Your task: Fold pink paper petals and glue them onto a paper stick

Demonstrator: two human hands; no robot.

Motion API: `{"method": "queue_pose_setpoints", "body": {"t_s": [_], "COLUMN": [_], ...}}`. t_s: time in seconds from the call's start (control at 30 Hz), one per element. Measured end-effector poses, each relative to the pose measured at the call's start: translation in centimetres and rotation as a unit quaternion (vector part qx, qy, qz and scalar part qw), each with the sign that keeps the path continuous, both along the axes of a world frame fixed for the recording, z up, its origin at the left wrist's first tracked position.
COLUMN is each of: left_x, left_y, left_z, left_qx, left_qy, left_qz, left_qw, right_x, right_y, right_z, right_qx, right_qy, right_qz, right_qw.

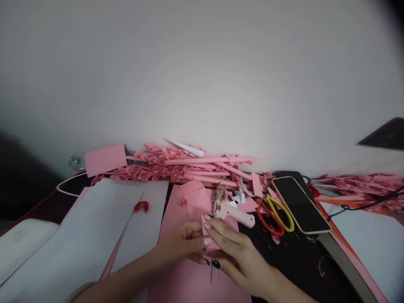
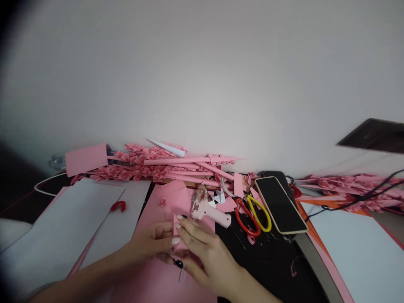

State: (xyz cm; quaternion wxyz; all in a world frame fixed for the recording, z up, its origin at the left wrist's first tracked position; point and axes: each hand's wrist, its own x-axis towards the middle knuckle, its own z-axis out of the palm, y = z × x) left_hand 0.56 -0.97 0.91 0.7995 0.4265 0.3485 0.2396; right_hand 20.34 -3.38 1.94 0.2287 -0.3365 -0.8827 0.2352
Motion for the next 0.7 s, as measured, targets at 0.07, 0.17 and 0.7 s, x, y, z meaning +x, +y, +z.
{"method": "queue_pose_setpoints", "body": {"t_s": [0.07,0.17,0.7], "left_x": [-0.08,-0.14,-0.15], "left_y": [0.05,0.16,0.15], "left_z": [0.07,0.03,0.10], "left_qx": [0.004,0.001,0.020], "left_qy": [-0.001,-0.004,0.008], "left_qz": [-0.016,-0.022,-0.038], "left_qw": [1.000,1.000,0.999], "right_x": [0.00,-0.07,0.03], "right_y": [0.00,-0.06,-0.23], "right_z": [0.05,0.18,-0.15], "right_qx": [0.008,0.021,0.025], "right_qy": [-0.007,-0.013,-0.021], "right_qz": [0.002,0.003,0.004], "right_qw": [1.000,1.000,0.999]}}
